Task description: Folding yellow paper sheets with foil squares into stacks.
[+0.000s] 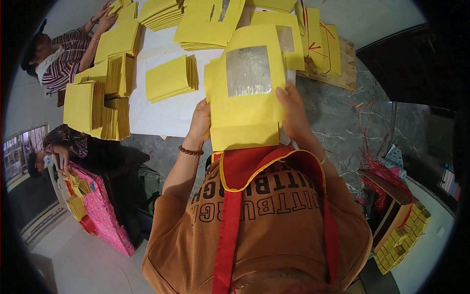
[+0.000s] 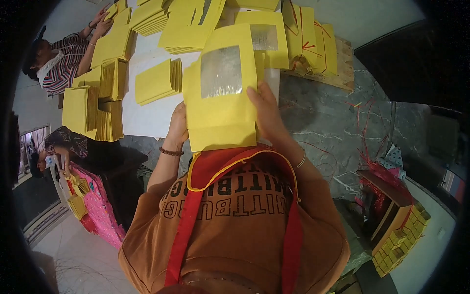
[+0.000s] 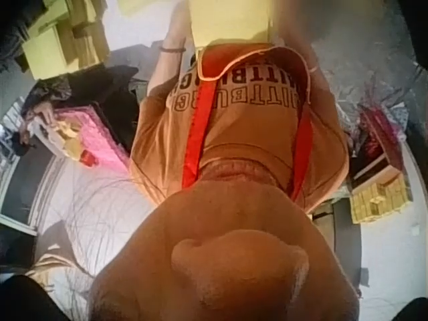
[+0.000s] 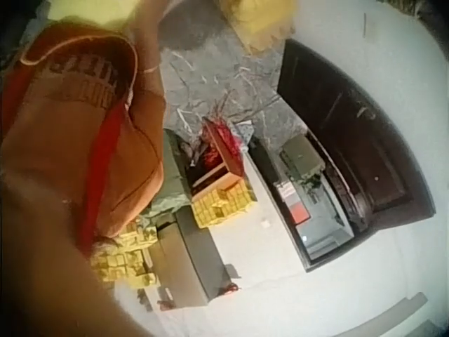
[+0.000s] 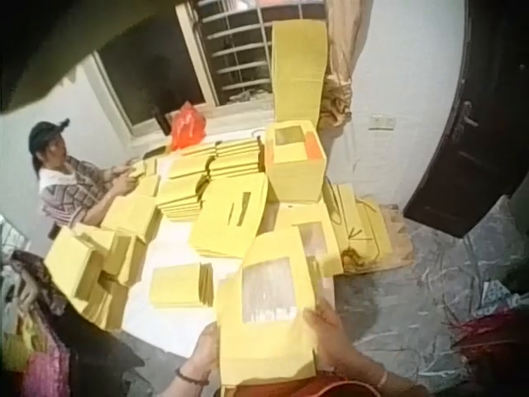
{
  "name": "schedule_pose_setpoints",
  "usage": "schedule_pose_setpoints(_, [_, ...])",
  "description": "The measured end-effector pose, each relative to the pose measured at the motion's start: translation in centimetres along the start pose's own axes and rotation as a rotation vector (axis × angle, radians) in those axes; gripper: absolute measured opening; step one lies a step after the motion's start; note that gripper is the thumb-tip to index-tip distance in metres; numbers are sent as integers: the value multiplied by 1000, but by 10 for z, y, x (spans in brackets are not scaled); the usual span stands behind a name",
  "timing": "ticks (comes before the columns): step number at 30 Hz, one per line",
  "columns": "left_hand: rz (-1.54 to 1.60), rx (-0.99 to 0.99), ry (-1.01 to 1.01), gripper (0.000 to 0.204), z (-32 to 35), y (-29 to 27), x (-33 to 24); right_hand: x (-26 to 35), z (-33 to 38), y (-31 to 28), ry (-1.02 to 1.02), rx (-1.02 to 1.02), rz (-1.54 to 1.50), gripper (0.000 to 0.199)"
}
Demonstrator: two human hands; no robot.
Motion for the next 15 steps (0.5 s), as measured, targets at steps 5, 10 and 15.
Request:
schedule_pose_setpoints(5, [50,101,-17,25,-2,-16,6,-29,32,-14,162,-39,45,21])
schedule_pose_setpoints(10, [19,-15,-40,33,-1,4,-3,-28,46,-21,251,-13,136,22])
schedule_pose_setpoints(15, [155,-133,-30,41,0,25,-14,-28,45,-26,251,-5,212,24])
Point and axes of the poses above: each hand's wrist, its own z-axis away from the middle knuckle, its own y-axis out of the palm, x = y × z, the point moved 1 cm from there along -z, towards the middle knuckle, and after that the axes turned 11 degrees about x, right-handed, at the moved point
